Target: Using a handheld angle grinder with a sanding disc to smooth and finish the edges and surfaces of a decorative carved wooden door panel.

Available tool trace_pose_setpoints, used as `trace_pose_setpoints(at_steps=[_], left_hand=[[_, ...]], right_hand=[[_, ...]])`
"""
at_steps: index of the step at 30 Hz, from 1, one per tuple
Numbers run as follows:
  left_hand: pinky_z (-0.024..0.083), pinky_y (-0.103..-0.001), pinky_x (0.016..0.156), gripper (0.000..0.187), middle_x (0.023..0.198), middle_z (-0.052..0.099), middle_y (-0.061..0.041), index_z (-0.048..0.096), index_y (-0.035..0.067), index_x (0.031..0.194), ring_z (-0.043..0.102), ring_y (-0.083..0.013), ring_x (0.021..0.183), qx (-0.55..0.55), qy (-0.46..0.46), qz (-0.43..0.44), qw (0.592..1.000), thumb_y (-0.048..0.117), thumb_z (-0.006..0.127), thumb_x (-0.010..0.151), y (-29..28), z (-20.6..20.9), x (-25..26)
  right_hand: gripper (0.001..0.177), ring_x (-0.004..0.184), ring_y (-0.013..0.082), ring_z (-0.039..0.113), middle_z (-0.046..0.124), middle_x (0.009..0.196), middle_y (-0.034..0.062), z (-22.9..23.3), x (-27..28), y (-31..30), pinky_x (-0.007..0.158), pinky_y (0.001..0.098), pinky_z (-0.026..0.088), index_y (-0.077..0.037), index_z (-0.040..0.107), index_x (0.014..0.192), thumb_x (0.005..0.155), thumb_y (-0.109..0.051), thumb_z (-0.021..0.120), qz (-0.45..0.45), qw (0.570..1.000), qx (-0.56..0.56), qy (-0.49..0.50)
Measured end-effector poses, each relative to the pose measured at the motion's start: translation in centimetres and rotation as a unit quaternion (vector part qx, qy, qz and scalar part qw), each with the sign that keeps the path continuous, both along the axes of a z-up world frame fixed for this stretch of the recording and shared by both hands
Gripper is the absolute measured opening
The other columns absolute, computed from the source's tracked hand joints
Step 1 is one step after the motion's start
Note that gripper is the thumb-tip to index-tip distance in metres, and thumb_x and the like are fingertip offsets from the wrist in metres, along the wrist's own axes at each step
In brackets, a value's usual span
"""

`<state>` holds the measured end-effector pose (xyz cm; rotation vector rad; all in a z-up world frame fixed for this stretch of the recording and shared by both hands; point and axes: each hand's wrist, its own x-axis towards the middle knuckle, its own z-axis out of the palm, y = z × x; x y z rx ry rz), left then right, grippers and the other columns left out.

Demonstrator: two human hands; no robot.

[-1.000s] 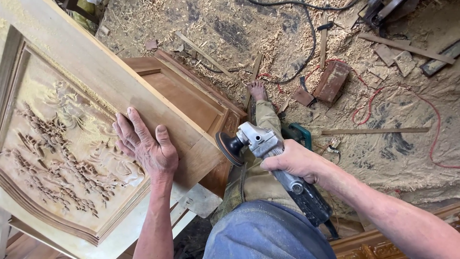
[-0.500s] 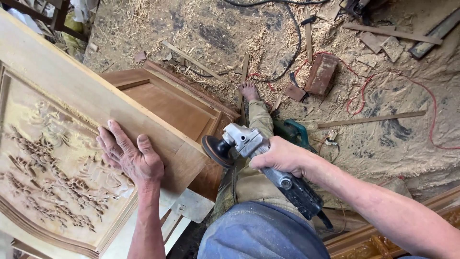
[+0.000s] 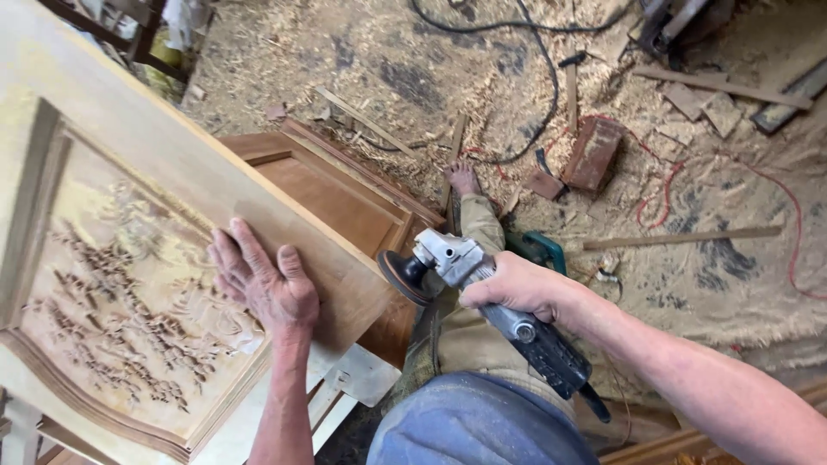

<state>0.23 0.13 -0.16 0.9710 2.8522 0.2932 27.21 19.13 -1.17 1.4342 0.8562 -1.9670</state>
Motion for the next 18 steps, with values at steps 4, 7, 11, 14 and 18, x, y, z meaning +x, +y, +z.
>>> trace_pose_setpoints(at_steps=[4,7,11,14,18], left_hand=[[0.013,-0.070,0.118,0.072,0.168,0.020,-0.023,0.026,0.019,0.166,0.015,-0.0477,0.154,0.008,0.003,0.001,1.000,0.054,0.043,0.105,0.2,0.0,-0.1],[0.013,-0.067,0.119,0.074,0.168,0.020,-0.021,0.027,0.019,0.166,0.016,-0.0450,0.155,0.002,0.010,0.001,1.000,0.056,0.043,0.104,0.1,0.0,-0.2],[0.011,-0.065,0.120,0.073,0.169,0.020,-0.020,0.028,0.019,0.166,0.014,-0.0432,0.156,0.003,0.011,0.006,1.000,0.056,0.043,0.104,-0.2,-0.4,-0.2],[0.011,-0.064,0.120,0.073,0.169,0.019,-0.020,0.028,0.019,0.165,0.013,-0.0428,0.156,0.006,0.015,0.006,1.000,0.054,0.046,0.103,-0.2,-1.0,-0.4],[0.009,-0.062,0.120,0.074,0.170,0.019,-0.021,0.028,0.020,0.165,0.011,-0.0431,0.157,0.009,0.033,-0.008,0.999,0.053,0.046,0.102,-0.6,-1.4,-0.3]], right_hand=[[0.029,0.050,0.0343,0.068,0.065,0.060,0.0253,0.0,-0.4,-0.2,0.046,0.0425,0.054,0.012,0.064,0.080,0.061,-0.001,0.082,-0.010,1.000,-0.010,-0.007],[0.027,0.049,0.0332,0.068,0.064,0.058,0.0246,-0.5,-1.0,0.0,0.046,0.0410,0.054,0.012,0.063,0.079,0.062,0.001,0.081,-0.007,1.000,0.003,-0.011],[0.025,0.047,0.0340,0.067,0.063,0.056,0.0254,1.6,-3.2,1.5,0.045,0.0422,0.054,0.011,0.062,0.077,0.062,0.003,0.080,-0.010,1.000,0.005,-0.013],[0.025,0.046,0.0346,0.067,0.062,0.056,0.0261,1.3,-3.8,1.9,0.044,0.0428,0.054,0.011,0.062,0.077,0.061,0.004,0.080,-0.008,1.000,0.001,-0.018],[0.025,0.044,0.0334,0.066,0.060,0.054,0.0253,0.7,-5.0,2.1,0.041,0.0410,0.053,0.011,0.061,0.076,0.060,0.005,0.080,-0.007,1.000,0.011,-0.021]])
